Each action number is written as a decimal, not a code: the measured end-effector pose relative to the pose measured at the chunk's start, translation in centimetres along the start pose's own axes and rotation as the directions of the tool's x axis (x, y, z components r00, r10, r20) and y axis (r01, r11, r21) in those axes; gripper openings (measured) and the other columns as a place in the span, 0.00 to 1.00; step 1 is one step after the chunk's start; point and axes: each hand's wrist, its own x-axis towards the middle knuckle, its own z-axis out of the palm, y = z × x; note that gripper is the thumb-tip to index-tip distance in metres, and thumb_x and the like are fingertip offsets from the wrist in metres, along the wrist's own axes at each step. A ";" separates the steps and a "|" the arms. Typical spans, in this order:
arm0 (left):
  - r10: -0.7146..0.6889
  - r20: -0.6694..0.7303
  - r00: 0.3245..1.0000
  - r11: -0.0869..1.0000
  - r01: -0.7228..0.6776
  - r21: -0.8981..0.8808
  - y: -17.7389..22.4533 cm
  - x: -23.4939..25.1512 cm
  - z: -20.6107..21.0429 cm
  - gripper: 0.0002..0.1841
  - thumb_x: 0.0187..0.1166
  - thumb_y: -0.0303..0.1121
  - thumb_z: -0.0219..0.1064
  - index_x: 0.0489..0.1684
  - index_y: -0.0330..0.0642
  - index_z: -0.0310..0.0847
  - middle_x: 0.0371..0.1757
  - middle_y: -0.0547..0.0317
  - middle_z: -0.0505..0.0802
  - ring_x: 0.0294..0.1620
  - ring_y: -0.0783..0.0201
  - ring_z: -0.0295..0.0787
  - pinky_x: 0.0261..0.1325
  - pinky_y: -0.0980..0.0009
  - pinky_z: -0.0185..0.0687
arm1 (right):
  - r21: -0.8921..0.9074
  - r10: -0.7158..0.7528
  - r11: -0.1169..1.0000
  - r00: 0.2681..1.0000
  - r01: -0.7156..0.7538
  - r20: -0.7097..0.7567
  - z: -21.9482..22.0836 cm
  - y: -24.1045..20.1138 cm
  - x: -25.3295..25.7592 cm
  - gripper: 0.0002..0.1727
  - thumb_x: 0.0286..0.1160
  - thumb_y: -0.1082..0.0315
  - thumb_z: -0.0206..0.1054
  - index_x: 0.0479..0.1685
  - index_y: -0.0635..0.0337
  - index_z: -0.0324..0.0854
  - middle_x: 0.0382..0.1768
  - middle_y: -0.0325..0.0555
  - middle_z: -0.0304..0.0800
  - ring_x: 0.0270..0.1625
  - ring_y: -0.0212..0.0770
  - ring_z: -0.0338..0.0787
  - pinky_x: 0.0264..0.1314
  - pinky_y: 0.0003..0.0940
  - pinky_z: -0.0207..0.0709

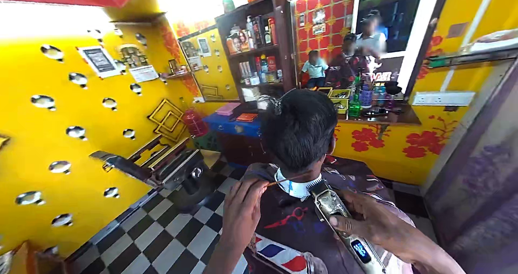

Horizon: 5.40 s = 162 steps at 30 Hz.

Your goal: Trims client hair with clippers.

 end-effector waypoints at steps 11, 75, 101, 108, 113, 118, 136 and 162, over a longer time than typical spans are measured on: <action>0.110 -0.263 0.958 0.994 -0.102 0.043 1.6 5.2 -1.6 0.10 0.82 0.33 0.66 0.52 0.49 0.93 0.51 0.60 0.94 0.49 0.63 0.86 0.51 0.66 0.79 | 0.178 -0.051 0.983 0.999 0.051 -0.001 2.2 -1.7 3.6 0.29 0.78 0.53 0.73 0.72 0.59 0.77 0.54 0.50 0.93 0.52 0.49 0.95 0.55 0.48 0.91; 0.004 -0.197 0.980 0.999 -0.012 -0.039 1.7 5.8 -1.6 0.10 0.80 0.35 0.69 0.52 0.49 0.94 0.49 0.65 0.93 0.51 0.68 0.87 0.54 0.71 0.84 | 0.207 -0.131 0.973 0.985 0.105 0.113 -2.7 -3.3 4.2 0.24 0.83 0.54 0.68 0.69 0.61 0.80 0.53 0.56 0.91 0.52 0.52 0.94 0.55 0.50 0.91; 0.062 -0.222 0.973 0.977 -0.105 -0.186 -2.5 5.3 1.0 0.09 0.83 0.35 0.67 0.52 0.53 0.93 0.54 0.67 0.93 0.51 0.68 0.85 0.55 0.66 0.77 | 0.188 0.000 0.982 0.984 0.035 -0.180 5.7 -1.9 2.7 0.36 0.70 0.54 0.80 0.74 0.62 0.70 0.56 0.49 0.92 0.56 0.50 0.95 0.56 0.50 0.92; 0.085 -0.238 0.968 0.969 -0.135 -0.206 -2.7 7.1 0.4 0.09 0.83 0.35 0.68 0.53 0.52 0.93 0.53 0.67 0.93 0.50 0.68 0.85 0.53 0.66 0.77 | 0.156 -0.047 0.982 0.945 0.102 -0.324 7.3 -1.9 4.8 0.33 0.70 0.52 0.80 0.68 0.61 0.71 0.51 0.49 0.94 0.52 0.49 0.96 0.54 0.48 0.93; 0.103 -0.237 0.966 0.963 -0.156 -0.219 -3.2 7.5 0.4 0.09 0.82 0.35 0.69 0.52 0.52 0.93 0.53 0.67 0.93 0.50 0.68 0.86 0.53 0.66 0.79 | 0.104 -0.076 0.987 0.924 0.123 -0.375 7.6 -2.2 5.4 0.33 0.69 0.52 0.80 0.66 0.60 0.72 0.50 0.47 0.95 0.50 0.48 0.96 0.52 0.48 0.94; 0.124 -0.239 0.963 0.957 -0.180 -0.229 -3.6 8.0 0.2 0.09 0.81 0.35 0.70 0.51 0.52 0.94 0.51 0.67 0.94 0.48 0.69 0.86 0.51 0.68 0.79 | 0.073 -0.133 0.981 0.900 0.179 -0.415 7.9 -3.1 5.6 0.31 0.70 0.52 0.80 0.65 0.60 0.73 0.51 0.47 0.94 0.49 0.50 0.97 0.49 0.49 0.95; 0.140 -0.200 0.970 0.941 -0.193 -0.276 -4.0 8.3 0.1 0.09 0.80 0.36 0.71 0.51 0.52 0.95 0.51 0.69 0.94 0.49 0.70 0.87 0.52 0.69 0.82 | -0.222 -0.289 0.953 0.841 0.207 -0.458 9.6 -2.4 5.8 0.37 0.68 0.46 0.80 0.73 0.51 0.71 0.53 0.33 0.93 0.51 0.37 0.96 0.49 0.43 0.96; 0.106 -0.161 0.981 0.960 -0.143 -0.242 -3.0 7.7 -0.3 0.10 0.79 0.36 0.70 0.51 0.51 0.95 0.51 0.67 0.94 0.50 0.71 0.88 0.54 0.71 0.84 | 0.241 -0.115 0.956 0.968 0.169 -0.224 3.9 -2.7 3.3 0.26 0.81 0.56 0.70 0.70 0.64 0.76 0.55 0.56 0.91 0.53 0.57 0.94 0.55 0.56 0.91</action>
